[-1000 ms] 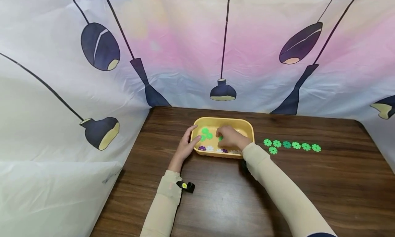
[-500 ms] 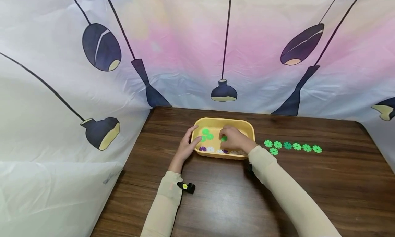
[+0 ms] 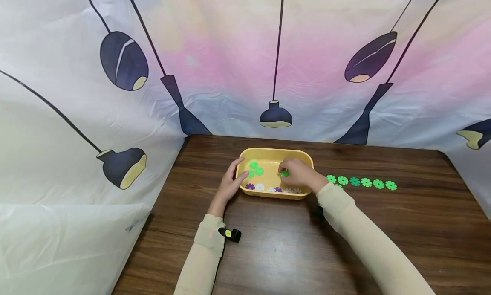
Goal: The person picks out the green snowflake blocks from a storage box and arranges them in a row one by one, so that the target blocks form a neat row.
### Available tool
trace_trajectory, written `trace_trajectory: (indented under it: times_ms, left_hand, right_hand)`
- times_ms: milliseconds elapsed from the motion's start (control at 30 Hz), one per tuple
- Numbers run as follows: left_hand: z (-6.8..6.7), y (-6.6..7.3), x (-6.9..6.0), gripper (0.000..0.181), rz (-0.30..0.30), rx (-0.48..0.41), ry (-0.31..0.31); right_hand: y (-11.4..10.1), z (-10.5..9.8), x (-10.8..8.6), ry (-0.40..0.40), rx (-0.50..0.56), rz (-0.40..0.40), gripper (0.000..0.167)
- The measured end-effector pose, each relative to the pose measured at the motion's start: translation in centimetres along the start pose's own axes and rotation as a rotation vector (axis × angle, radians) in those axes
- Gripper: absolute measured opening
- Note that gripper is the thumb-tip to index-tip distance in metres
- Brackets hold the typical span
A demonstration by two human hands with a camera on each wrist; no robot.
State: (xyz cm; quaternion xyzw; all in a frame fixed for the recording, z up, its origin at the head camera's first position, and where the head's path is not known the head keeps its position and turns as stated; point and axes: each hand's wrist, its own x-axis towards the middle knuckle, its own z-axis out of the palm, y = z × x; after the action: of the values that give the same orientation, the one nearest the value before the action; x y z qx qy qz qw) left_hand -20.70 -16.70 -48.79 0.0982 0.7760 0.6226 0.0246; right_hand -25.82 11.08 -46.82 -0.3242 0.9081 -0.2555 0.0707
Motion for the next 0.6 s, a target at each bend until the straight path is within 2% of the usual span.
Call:
trace_trajectory:
  times_ms: [400,600]
  left_hand:
    - [-0.1,-0.1,-0.1,0.059,0.006,0.004,-0.001]
    - [-0.1,-0.1,0.0,0.059,0.002,-0.006,-0.003]
  right_hand:
    - [0.2,-1.3,-1.2,0.043,-0.077,-0.060,0.014]
    - [0.2,-2.2,-2.1,0.039,-0.068,-0.084,0.014]
